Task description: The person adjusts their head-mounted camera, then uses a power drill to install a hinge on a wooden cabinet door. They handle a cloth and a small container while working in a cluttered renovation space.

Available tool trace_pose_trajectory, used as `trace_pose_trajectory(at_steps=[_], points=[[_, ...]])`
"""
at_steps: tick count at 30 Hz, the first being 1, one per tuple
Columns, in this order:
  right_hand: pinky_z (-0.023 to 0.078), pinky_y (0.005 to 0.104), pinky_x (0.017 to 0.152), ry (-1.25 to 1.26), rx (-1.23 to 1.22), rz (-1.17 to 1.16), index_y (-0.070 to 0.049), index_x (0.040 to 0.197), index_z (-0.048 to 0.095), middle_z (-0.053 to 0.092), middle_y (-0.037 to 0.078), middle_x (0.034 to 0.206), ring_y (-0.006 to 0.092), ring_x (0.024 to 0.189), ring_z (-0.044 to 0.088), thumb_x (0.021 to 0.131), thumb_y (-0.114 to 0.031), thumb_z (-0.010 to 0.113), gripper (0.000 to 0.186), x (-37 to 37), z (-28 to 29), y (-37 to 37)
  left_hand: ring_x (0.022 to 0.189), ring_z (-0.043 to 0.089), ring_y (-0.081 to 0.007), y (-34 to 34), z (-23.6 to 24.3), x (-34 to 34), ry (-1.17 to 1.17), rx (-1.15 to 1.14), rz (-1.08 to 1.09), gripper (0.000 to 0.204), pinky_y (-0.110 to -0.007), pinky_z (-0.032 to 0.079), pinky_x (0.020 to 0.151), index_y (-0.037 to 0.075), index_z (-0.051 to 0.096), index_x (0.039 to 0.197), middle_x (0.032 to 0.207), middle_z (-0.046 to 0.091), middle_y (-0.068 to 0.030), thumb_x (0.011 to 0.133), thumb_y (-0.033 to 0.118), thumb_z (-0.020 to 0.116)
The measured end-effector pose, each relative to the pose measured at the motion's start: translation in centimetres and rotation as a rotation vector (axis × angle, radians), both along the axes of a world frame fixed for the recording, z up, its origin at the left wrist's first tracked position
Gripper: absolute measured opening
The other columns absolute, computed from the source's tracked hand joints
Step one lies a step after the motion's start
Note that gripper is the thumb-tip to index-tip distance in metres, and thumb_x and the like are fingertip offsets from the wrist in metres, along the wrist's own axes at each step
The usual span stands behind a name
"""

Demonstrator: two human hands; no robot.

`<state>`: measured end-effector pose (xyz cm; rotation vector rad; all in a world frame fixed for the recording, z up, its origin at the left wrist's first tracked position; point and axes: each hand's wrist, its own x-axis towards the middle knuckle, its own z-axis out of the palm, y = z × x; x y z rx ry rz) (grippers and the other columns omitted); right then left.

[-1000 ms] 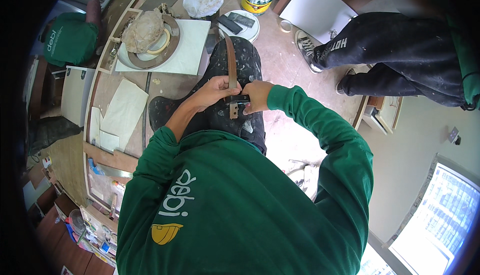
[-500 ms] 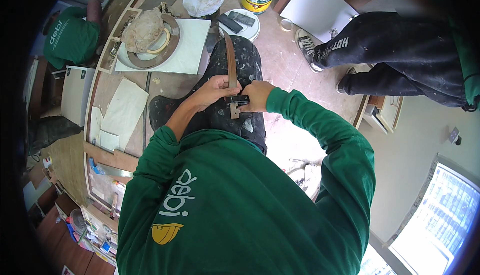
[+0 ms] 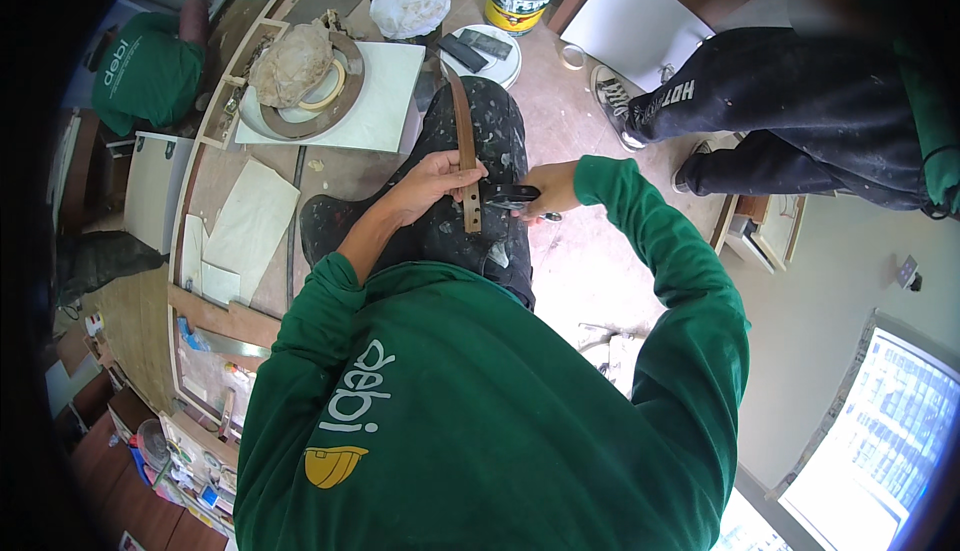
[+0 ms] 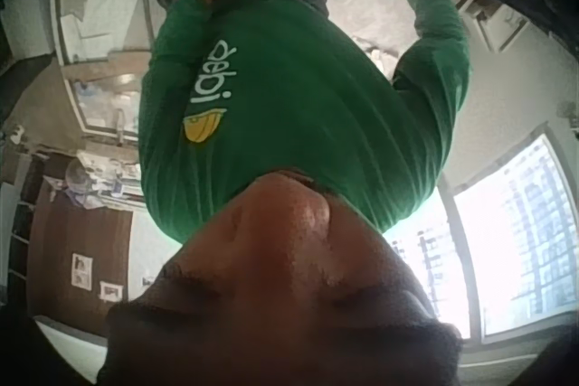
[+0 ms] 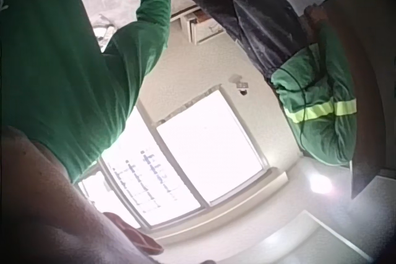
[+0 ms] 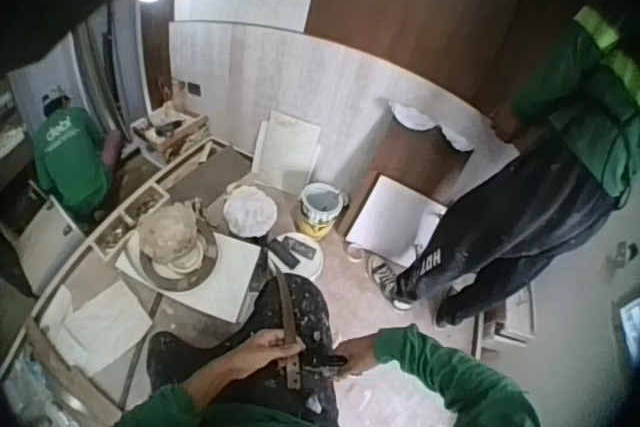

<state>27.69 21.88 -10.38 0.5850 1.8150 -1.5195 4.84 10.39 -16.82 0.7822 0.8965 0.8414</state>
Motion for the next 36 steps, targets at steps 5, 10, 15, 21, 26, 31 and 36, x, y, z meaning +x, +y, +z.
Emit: trace_pose_trajectory(at_steps=[5,10,15,21,26,31,36], points=[[0.048,0.0286,0.071,0.130,0.059,-0.218,-0.002,0.113,0.063,0.067,0.004,0.090,0.0123,0.082,0.059,0.089,-0.017,0.065,0.029,2.8,0.4,0.8,0.072,0.054,-0.0056,-0.2,0.1,0.3,-0.027,0.002,0.023,0.025,-0.022,0.043,0.067,0.004,0.066,0.107,0.086,0.063,0.0025,0.094,0.025,0.070],[0.047,0.0266,0.067,0.372,0.032,-0.766,-0.004,0.102,0.061,0.064,0.002,0.084,0.0118,0.073,0.058,0.088,-0.022,0.070,0.024,0.3,-1.4,-1.5,0.071,0.054,-0.0044,0.2,0.2,0.4,0.016,-0.015,-0.016,0.024,-0.020,0.043,0.066,0.005,0.066,0.103,0.084,0.064,0.0029,0.090,0.025,0.074],[0.046,0.0283,0.069,0.413,0.154,-0.837,-0.004,0.101,0.064,0.060,0.001,0.082,0.0123,0.073,0.054,0.083,-0.019,0.076,0.027,-2.5,-2.1,-2.9,0.079,0.058,-0.0065,-0.6,-0.2,0.5,0.005,0.080,0.000,0.023,-0.023,0.046,0.072,0.004,0.067,0.103,0.089,0.065,0.0000,0.093,0.024,0.070],[0.051,0.0305,0.083,0.522,0.047,-0.962,0.000,0.112,0.061,0.070,0.009,0.103,0.0155,0.094,0.065,0.083,-0.006,0.073,0.033,-2.0,-2.5,-2.0,0.093,0.061,-0.0138,-1.7,-0.6,0.1,-0.105,0.098,0.099,0.045,-0.028,0.048,0.084,-0.003,0.062,0.124,0.100,0.066,-0.0070,0.103,0.035,0.050],[0.049,0.0293,0.085,0.427,-0.203,-1.162,-0.002,0.110,0.060,0.067,0.006,0.098,0.0130,0.094,0.062,0.084,-0.008,0.073,0.029,-2.2,-1.5,-1.0,0.103,0.062,-0.0188,-1.7,-1.0,0.1,-0.177,0.072,0.145,0.057,-0.032,0.049,0.090,-0.007,0.055,0.132,0.110,0.065,-0.0119,0.105,0.041,0.043],[0.050,0.0276,0.081,0.493,0.478,-0.846,-0.002,0.105,0.060,0.065,0.004,0.093,0.0110,0.086,0.062,0.086,-0.006,0.072,0.023,-1.2,-1.5,-1.8,0.120,0.058,-0.0306,-1.2,-2.3,-1.5,-0.790,-0.138,0.263,0.077,-0.039,0.047,0.104,-0.013,0.042,0.139,0.129,0.058,-0.0226,0.102,0.054,0.041],[0.050,0.0318,0.076,0.583,0.778,-0.610,-0.001,0.103,0.060,0.063,0.011,0.089,0.0225,0.080,0.064,0.080,-0.001,0.073,0.026,-0.9,0.0,-6.4,0.132,0.048,-0.0383,-1.7,-3.0,-1.9,-1.108,-0.279,0.407,0.092,-0.045,0.037,0.115,-0.015,0.033,0.142,0.140,0.046,-0.0307,0.095,0.064,0.045]])
